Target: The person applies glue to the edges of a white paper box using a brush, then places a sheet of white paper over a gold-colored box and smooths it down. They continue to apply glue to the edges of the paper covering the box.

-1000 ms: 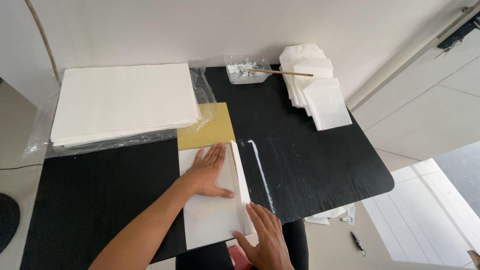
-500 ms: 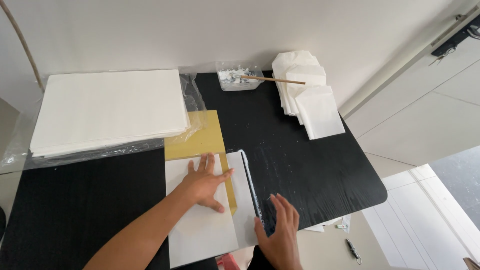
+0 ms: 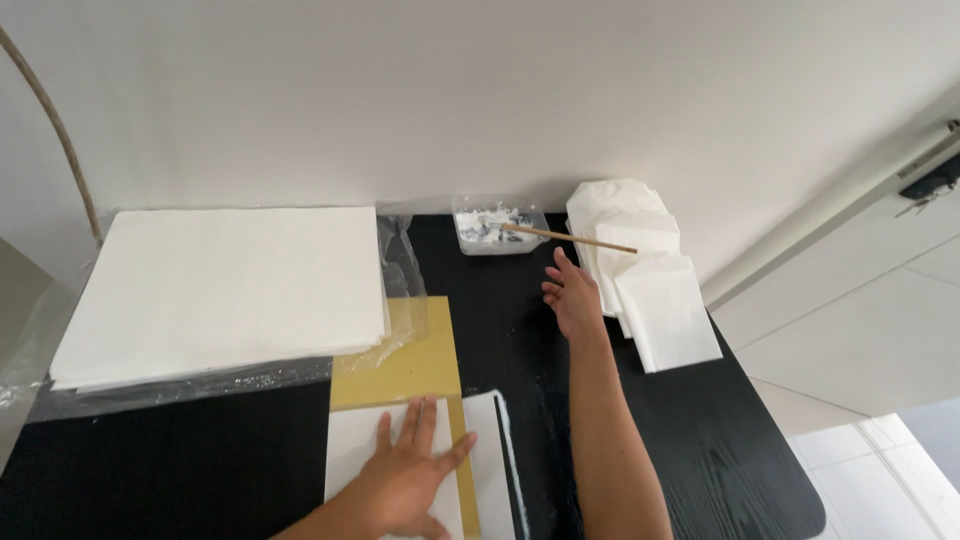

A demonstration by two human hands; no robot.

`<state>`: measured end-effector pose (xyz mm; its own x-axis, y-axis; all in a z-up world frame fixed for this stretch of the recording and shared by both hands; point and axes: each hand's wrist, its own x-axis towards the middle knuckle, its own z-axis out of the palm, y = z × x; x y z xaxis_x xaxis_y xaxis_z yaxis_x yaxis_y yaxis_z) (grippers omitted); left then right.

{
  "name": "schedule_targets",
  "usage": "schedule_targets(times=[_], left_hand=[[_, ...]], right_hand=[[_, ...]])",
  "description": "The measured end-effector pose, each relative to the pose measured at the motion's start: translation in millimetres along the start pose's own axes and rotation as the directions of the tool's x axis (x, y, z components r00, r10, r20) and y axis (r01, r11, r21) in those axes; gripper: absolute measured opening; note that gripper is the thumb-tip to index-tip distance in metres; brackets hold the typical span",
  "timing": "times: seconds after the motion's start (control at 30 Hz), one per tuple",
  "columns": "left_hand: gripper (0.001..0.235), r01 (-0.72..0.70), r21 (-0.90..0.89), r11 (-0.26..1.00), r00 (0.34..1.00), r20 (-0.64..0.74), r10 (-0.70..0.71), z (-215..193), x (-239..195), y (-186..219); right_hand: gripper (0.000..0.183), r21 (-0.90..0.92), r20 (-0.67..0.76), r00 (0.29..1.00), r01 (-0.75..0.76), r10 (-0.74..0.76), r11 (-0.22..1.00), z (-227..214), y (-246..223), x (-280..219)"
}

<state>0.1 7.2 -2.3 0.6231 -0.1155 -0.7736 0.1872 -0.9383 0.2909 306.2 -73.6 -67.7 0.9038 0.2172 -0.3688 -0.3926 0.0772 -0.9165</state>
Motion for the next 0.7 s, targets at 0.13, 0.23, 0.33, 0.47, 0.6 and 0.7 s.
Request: schedule_targets(times=[0.13,0.23,0.33,0.47,0.6,0.7], left_hand=[[0.119,0.012,-0.004,1.0,0.996,0.085,-0.012,-6.2,13.4,-1.9],[0.112,0.059,-0.037,0.998,0.987,0.153,-0.053,40.3,86.5,-14.2],[0.134,0.31,0.287,0.907,0.162,-0.955,0.247,156.7,197.6,-56.3],[0.084,0.241,-0.069,0.968,-0.155,-0.987,-0.031,171.5,237.7,-45.8],[0.09,0.233,-0.216,0.948,-0.296,-0.945,-0.143,178.9,260.4,-47.1],[0.091,0.216,-0.236,0.948,-0.274,-0.946,-0.173,181.8,261.8,-48.4]], right_hand=[[0.062,0.075,-0.007,1.0,0.006,-0.005,0.997,24.5,-9.0,36.2],[0.032,0.196,-0.05,0.997,0.06,-0.051,0.979,25.2,-5.4,50.7],[0.024,0.091,-0.082,0.973,0.223,-0.216,0.971,30.2,-6.7,53.1],[0.021,-0.259,-0.064,0.89,0.421,-0.45,0.869,29.2,-19.2,39.2],[0.024,-0.47,0.027,0.847,0.479,-0.53,0.742,35.3,-20.1,35.0],[0.02,-0.476,0.037,0.815,0.524,-0.579,0.707,39.4,-12.5,38.1]])
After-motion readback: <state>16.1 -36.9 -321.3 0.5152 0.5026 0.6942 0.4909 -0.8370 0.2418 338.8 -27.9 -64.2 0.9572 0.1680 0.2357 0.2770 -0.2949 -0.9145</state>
